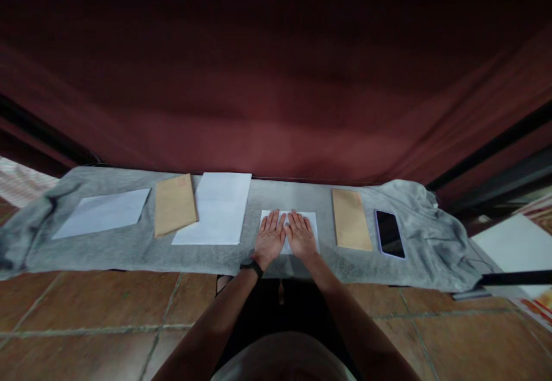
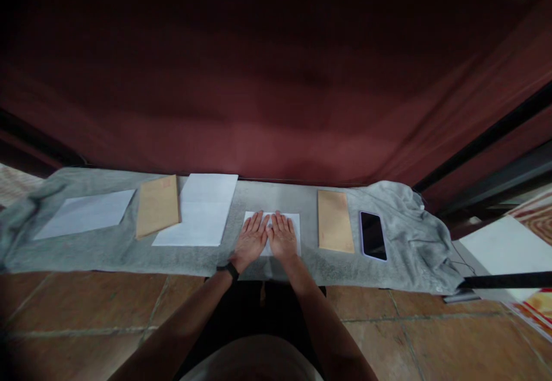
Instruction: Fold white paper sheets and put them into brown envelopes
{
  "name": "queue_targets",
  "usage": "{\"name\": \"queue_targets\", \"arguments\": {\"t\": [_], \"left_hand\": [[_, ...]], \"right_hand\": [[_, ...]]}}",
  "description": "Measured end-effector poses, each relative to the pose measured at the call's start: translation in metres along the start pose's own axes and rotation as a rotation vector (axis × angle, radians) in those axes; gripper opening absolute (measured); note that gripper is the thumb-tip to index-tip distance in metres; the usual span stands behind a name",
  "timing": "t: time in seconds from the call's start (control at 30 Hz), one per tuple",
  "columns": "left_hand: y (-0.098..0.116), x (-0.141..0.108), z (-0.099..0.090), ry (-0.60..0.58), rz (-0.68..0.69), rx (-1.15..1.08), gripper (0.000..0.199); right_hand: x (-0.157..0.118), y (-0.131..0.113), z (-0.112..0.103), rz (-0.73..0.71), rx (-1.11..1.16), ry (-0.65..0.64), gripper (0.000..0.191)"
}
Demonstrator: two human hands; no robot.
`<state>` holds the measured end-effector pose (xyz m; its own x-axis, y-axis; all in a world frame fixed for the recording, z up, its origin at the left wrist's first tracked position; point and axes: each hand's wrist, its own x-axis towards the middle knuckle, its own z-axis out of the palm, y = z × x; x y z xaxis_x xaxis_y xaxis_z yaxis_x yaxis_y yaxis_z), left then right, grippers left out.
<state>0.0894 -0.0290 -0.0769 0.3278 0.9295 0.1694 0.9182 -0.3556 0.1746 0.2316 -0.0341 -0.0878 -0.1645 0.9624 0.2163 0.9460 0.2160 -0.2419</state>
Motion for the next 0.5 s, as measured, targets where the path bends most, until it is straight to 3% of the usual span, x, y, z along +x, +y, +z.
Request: {"name": "queue_targets", "arguments": {"t": [0.17, 0.33, 0.43, 0.5], "left_hand": [[0.000, 0.000, 0.004, 0.007, -0.023, -0.019, 0.055], [0.002, 0.000, 0.003, 0.020, -0.022, -0.016, 0.056], [0.001, 0.000, 0.003, 0.012, -0.017, -0.007, 0.057], [0.001, 0.000, 0.003, 0.002, -0.015, -0.005, 0.057]], "right_hand": [[-0.005, 0.014, 0.001, 0.059, -0.031, 0.077, 0.054], [-0.012, 0.018, -0.021, 0.139, 0.066, 0.100, 0.051], [-0.043, 0.000, -0.040, 0.223, 0.332, 0.080, 0.041], [-0.074, -0.025, -0.051, 0.247, 0.728, -0.127, 0.032]]}}
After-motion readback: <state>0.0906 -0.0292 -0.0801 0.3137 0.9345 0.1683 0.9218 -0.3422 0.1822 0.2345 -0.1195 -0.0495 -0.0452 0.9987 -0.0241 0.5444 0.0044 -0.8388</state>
